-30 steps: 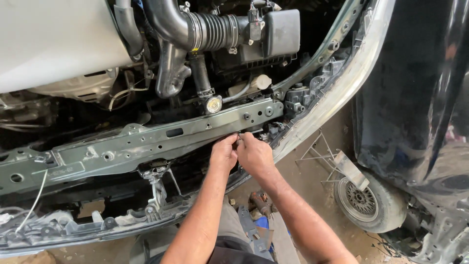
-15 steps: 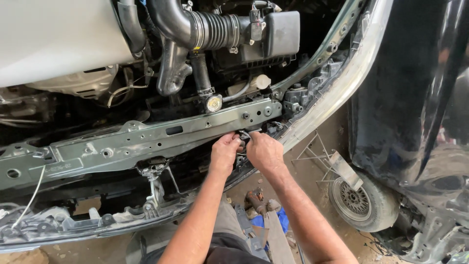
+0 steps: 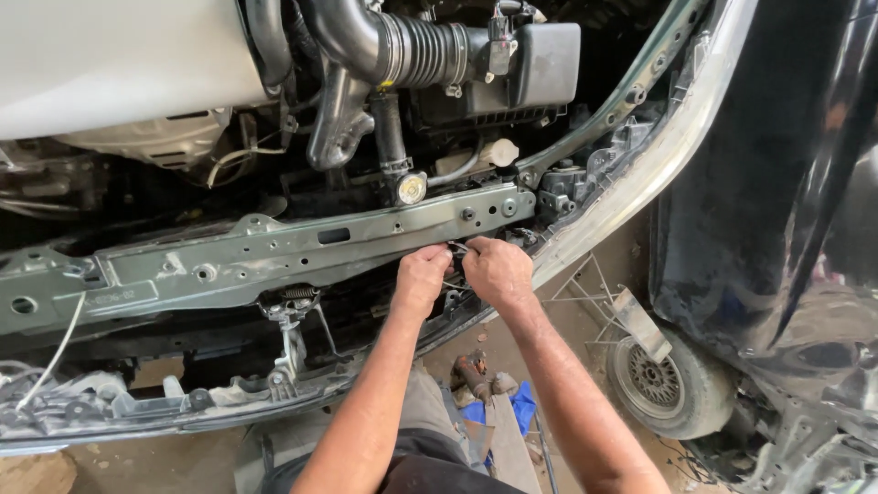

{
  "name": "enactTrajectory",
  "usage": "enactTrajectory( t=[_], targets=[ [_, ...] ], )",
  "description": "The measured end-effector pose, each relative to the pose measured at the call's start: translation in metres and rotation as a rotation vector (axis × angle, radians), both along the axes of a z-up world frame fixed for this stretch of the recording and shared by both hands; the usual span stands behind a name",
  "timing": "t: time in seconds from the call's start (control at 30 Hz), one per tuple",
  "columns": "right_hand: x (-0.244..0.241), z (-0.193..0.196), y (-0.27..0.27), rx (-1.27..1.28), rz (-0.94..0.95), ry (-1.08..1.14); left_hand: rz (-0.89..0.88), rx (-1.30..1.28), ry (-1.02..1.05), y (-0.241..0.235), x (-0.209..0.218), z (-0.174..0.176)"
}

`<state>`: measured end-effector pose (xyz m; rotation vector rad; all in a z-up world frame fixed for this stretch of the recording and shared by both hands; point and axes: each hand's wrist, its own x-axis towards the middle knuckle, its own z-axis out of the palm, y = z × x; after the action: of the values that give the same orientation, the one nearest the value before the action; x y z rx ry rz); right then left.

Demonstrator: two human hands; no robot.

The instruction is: The person uses a wrench to loosen and remove bolts from the front metal crossbar of a car with the hood open. They work on both the center and side sections of the bar, removing fasteners and placing them aside.

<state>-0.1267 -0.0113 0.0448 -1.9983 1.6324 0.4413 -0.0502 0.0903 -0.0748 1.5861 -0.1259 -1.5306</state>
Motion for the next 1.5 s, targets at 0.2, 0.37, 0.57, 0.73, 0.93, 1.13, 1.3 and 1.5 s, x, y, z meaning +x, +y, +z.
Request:
enactTrajectory(
  t=[0.2, 0.37, 0.57, 0.73, 0.93, 1.13, 1.3, 1.5],
  targets=[
    [-0.015, 0.007, 0.0, -0.014, 0.158, -0.026, 0.175, -0.04, 0.216, 0.001, -0.007, -0.023],
    [-0.002, 0.028, -0.001, -0.065, 0.156, -0.179, 0.1, -0.012, 0.18, -0.001, -0.012, -0.03],
    [-0.019, 0.023, 0.004, -0.167, 0.357, -0.171, -0.152, -0.116, -0.347, 0.011, -0.02, -0.021],
    [-0.015, 0.011, 0.015, -0.226, 0.541, 0.034, 0.385, 0.009, 0.494, 0.008, -0.025, -0.017],
    [0.007, 0.013, 0.01, -0.216, 0.722, 0.146, 0.557, -0.118, 0.639, 0.01, -0.047, -0.044],
    [0.048, 0.02, 0.017, -0.025, 0.739, 0.403, 0.595, -0.167, 0.635, 0.007, -0.036, -0.035],
    [0.046, 0.013, 0.019, -0.012, 0.7, 0.447, 0.638, -0.145, 0.682, 0.002, -0.044, -0.04],
    [0.03, 0.006, 0.025, -0.065, 0.685, 0.442, 0.648, -0.116, 0.634, -0.001, -0.047, -0.046]
  ],
)
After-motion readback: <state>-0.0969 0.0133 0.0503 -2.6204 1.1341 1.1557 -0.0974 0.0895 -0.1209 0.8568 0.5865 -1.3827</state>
